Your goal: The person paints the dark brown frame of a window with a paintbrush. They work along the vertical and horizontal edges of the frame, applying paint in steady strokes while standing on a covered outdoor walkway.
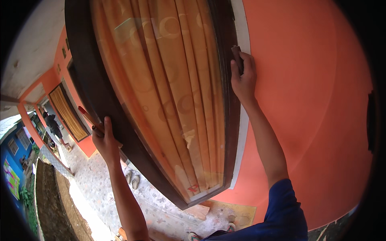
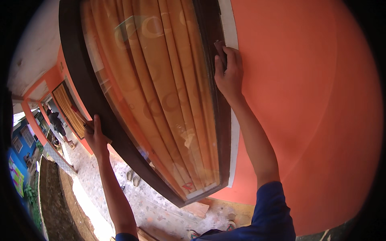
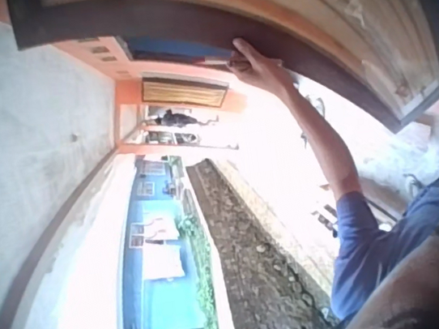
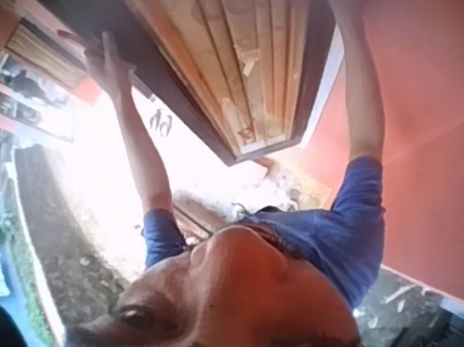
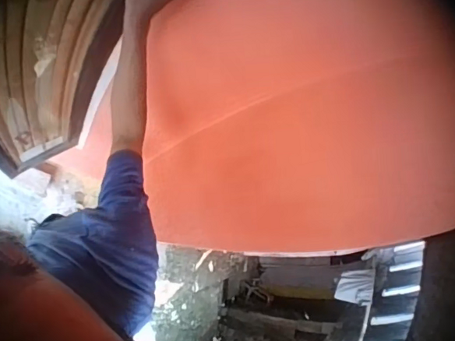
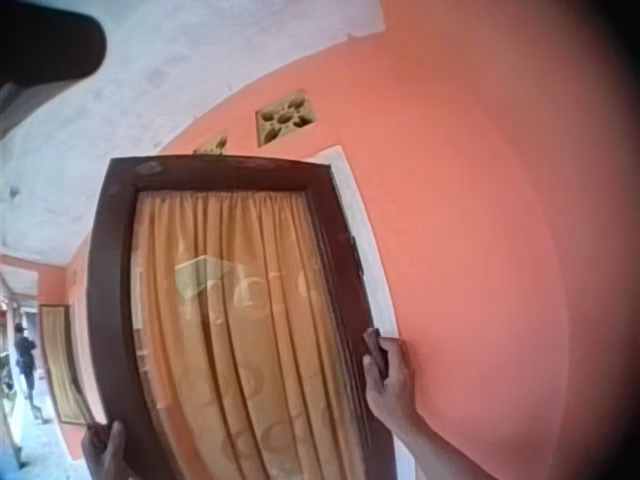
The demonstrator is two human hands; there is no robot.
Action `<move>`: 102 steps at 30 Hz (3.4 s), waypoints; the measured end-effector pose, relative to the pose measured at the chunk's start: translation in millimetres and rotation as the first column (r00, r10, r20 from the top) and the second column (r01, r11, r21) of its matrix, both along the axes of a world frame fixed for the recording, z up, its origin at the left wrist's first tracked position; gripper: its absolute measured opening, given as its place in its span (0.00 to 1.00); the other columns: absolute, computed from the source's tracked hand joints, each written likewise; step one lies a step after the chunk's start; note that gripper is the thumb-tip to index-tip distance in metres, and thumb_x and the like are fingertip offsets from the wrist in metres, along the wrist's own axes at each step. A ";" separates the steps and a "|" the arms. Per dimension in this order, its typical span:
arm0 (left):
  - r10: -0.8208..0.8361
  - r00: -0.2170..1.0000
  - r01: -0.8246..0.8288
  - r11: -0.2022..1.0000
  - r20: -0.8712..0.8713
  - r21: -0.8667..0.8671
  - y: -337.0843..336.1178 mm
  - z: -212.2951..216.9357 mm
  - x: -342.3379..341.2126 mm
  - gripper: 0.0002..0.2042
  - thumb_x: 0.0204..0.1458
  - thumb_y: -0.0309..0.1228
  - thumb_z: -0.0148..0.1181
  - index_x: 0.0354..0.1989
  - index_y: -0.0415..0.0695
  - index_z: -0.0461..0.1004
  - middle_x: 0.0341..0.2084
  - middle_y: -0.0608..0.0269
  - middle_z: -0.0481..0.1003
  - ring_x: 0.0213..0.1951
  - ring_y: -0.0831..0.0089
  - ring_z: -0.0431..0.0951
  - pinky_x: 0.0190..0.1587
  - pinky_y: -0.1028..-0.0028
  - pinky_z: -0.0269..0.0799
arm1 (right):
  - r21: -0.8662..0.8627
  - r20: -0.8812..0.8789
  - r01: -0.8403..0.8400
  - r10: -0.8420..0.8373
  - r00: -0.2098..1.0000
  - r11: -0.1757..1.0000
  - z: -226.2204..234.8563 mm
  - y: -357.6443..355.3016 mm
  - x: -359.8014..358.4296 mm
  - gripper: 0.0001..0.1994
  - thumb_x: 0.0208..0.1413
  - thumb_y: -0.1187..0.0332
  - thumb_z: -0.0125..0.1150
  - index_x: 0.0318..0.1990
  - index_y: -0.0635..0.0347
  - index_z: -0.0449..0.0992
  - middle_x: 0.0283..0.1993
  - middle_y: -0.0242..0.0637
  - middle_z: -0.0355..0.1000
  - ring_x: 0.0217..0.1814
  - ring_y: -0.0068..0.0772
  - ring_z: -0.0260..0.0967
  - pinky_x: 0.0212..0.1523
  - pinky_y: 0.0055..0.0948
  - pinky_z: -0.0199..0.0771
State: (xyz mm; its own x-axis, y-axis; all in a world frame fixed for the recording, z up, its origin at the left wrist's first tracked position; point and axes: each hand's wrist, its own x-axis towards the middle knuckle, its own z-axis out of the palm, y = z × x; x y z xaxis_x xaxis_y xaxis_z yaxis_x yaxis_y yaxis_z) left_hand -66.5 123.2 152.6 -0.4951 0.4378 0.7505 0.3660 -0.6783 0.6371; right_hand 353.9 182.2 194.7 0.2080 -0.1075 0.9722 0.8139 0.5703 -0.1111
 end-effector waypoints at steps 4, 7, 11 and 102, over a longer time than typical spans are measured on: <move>-0.013 0.999 0.014 0.999 0.035 -0.030 3.8 1.5 -0.6 0.19 0.59 0.41 0.63 0.22 0.50 0.63 0.16 0.79 0.55 0.17 0.88 0.55 0.19 0.78 0.50 | 0.074 0.126 0.213 -0.221 0.967 0.974 6.3 11.9 5.2 0.14 0.57 0.72 0.59 0.51 0.63 0.75 0.53 0.41 0.71 0.55 0.47 0.68 0.55 0.46 0.66; -0.047 0.992 0.054 0.997 0.113 -0.058 6.8 6.6 8.0 0.18 0.59 0.43 0.64 0.24 0.49 0.65 0.17 0.77 0.57 0.20 0.86 0.57 0.23 0.78 0.53 | 0.046 0.166 0.228 -0.233 0.958 0.973 5.1 13.6 10.1 0.16 0.58 0.72 0.58 0.54 0.63 0.74 0.58 0.42 0.68 0.61 0.48 0.65 0.60 0.47 0.64; -0.072 0.981 0.085 0.994 0.181 -0.066 20.4 5.5 11.7 0.19 0.58 0.47 0.63 0.25 0.47 0.66 0.19 0.76 0.57 0.24 0.84 0.57 0.28 0.77 0.54 | 0.018 0.241 0.219 -0.217 0.946 0.976 2.8 13.0 14.7 0.20 0.61 0.71 0.55 0.60 0.66 0.69 0.69 0.44 0.59 0.71 0.51 0.56 0.68 0.48 0.58; -0.084 0.988 0.095 0.992 0.133 -0.084 83.6 1.9 -6.6 0.20 0.59 0.49 0.61 0.33 0.43 0.71 0.25 0.72 0.67 0.30 0.80 0.64 0.35 0.78 0.62 | -0.022 0.182 0.716 -0.701 0.690 0.698 81.5 -2.0 21.4 0.41 0.62 0.38 0.44 0.67 0.69 0.58 0.74 0.49 0.50 0.77 0.52 0.44 0.65 0.78 0.35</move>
State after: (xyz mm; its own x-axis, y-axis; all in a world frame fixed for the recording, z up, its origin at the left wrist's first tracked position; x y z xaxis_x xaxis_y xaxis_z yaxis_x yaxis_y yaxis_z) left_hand -73.1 206.8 154.5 -0.5409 0.5472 0.6387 0.2172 -0.6428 0.7346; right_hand 375.3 180.2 276.2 -0.0415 -0.0797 0.9960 0.9817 -0.1885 0.0258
